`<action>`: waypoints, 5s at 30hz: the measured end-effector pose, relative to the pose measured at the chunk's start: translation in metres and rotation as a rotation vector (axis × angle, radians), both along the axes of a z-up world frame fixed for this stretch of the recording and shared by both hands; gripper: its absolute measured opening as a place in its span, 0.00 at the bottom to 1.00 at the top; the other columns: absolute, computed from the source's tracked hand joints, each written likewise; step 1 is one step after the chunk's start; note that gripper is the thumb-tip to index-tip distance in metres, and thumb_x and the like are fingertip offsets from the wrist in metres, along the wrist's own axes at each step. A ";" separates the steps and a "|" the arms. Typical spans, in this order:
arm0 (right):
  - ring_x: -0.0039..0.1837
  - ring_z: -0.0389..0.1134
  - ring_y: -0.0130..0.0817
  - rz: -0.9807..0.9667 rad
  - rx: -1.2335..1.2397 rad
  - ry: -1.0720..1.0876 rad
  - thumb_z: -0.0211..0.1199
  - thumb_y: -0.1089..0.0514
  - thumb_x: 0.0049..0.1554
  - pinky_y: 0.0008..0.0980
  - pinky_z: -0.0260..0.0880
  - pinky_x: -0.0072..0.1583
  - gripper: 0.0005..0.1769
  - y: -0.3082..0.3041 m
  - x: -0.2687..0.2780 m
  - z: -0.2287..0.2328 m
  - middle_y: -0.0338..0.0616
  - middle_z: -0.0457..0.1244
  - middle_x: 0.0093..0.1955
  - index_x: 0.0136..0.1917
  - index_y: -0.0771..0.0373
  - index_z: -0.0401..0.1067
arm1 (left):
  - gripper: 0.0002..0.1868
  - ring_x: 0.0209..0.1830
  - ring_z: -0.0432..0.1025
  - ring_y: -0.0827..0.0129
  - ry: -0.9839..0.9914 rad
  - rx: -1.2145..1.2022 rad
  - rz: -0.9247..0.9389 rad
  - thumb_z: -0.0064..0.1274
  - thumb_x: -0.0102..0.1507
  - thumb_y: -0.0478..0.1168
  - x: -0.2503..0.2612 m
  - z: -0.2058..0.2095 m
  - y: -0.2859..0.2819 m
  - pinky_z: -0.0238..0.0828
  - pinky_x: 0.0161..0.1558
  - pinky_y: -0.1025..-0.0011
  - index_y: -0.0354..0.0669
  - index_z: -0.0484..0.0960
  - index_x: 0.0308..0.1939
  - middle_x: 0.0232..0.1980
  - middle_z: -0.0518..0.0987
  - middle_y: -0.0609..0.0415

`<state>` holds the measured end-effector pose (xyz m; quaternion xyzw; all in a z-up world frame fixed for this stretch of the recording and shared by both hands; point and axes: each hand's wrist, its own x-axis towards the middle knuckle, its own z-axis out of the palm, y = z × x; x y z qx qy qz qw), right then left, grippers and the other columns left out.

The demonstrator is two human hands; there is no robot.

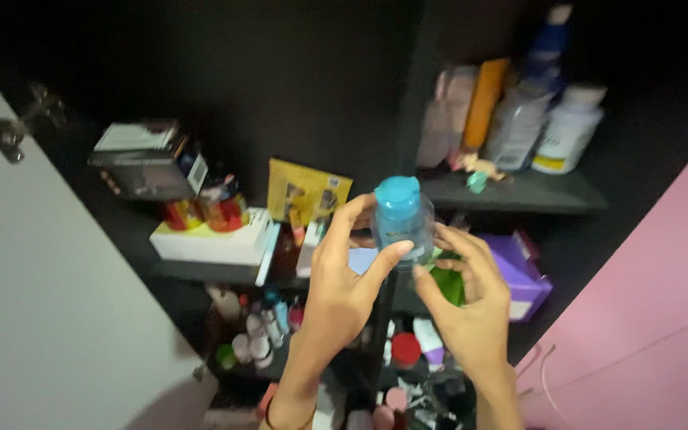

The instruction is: Organizing and cleaning a shelf filled with personal care and cosmetic products.

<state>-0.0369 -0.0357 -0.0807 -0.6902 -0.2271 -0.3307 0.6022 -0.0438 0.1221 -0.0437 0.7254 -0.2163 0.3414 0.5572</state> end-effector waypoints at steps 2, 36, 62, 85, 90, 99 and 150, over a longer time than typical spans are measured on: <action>0.65 0.66 0.33 0.012 0.003 0.018 0.70 0.70 0.51 0.29 0.70 0.61 0.31 0.015 -0.003 -0.019 0.47 0.63 0.65 0.68 0.69 0.68 | 0.29 0.57 0.78 0.61 0.024 0.018 -0.022 0.64 0.62 0.39 -0.007 -0.010 0.017 0.75 0.56 0.66 0.33 0.72 0.64 0.58 0.82 0.45; 0.57 0.73 0.44 -0.429 0.049 0.673 0.73 0.65 0.46 0.37 0.74 0.58 0.31 0.163 0.028 -0.397 0.55 0.67 0.58 0.63 0.69 0.71 | 0.27 0.52 0.78 0.63 0.766 0.055 -0.266 0.64 0.57 0.28 0.071 -0.404 0.127 0.76 0.52 0.66 0.40 0.71 0.58 0.50 0.81 0.47; 0.58 0.72 0.50 -0.592 0.083 0.631 0.70 0.66 0.51 0.39 0.72 0.59 0.28 0.181 0.087 -0.446 0.61 0.68 0.58 0.63 0.75 0.67 | 0.26 0.54 0.73 0.46 0.704 0.133 -0.096 0.65 0.59 0.34 0.129 -0.438 0.113 0.70 0.53 0.57 0.35 0.70 0.57 0.53 0.75 0.39; 0.53 0.72 0.46 -0.499 0.110 0.766 0.67 0.72 0.42 0.39 0.74 0.55 0.37 0.160 0.067 -0.464 0.52 0.66 0.55 0.65 0.58 0.65 | 0.40 0.58 0.72 0.40 0.910 0.400 0.119 0.68 0.53 0.48 0.111 -0.502 0.115 0.71 0.56 0.53 0.38 0.65 0.64 0.55 0.77 0.35; 0.48 0.75 0.37 -0.239 0.269 0.696 0.67 0.66 0.47 0.32 0.75 0.53 0.25 0.124 0.084 -0.567 0.50 0.72 0.48 0.59 0.58 0.72 | 0.38 0.55 0.77 0.47 1.098 0.691 0.011 0.63 0.54 0.59 0.108 -0.455 0.114 0.72 0.57 0.55 0.46 0.71 0.61 0.53 0.80 0.37; 0.49 0.74 0.29 0.184 -0.113 0.594 0.68 0.59 0.56 0.28 0.74 0.52 0.15 0.030 0.100 -0.581 0.40 0.70 0.47 0.57 0.56 0.74 | 0.21 0.54 0.78 0.55 0.610 0.100 -0.397 0.50 0.63 0.44 0.165 -0.558 0.078 0.71 0.57 0.61 0.36 0.84 0.56 0.53 0.86 0.39; 0.71 0.58 0.59 -0.782 -0.558 -0.185 0.61 0.67 0.49 0.48 0.64 0.67 0.35 -0.133 0.106 0.107 0.57 0.58 0.71 0.70 0.68 0.62 | 0.22 0.58 0.70 0.49 -0.091 0.442 -0.059 0.54 0.64 0.39 0.015 0.044 -0.110 0.66 0.58 0.58 0.37 0.73 0.61 0.56 0.74 0.45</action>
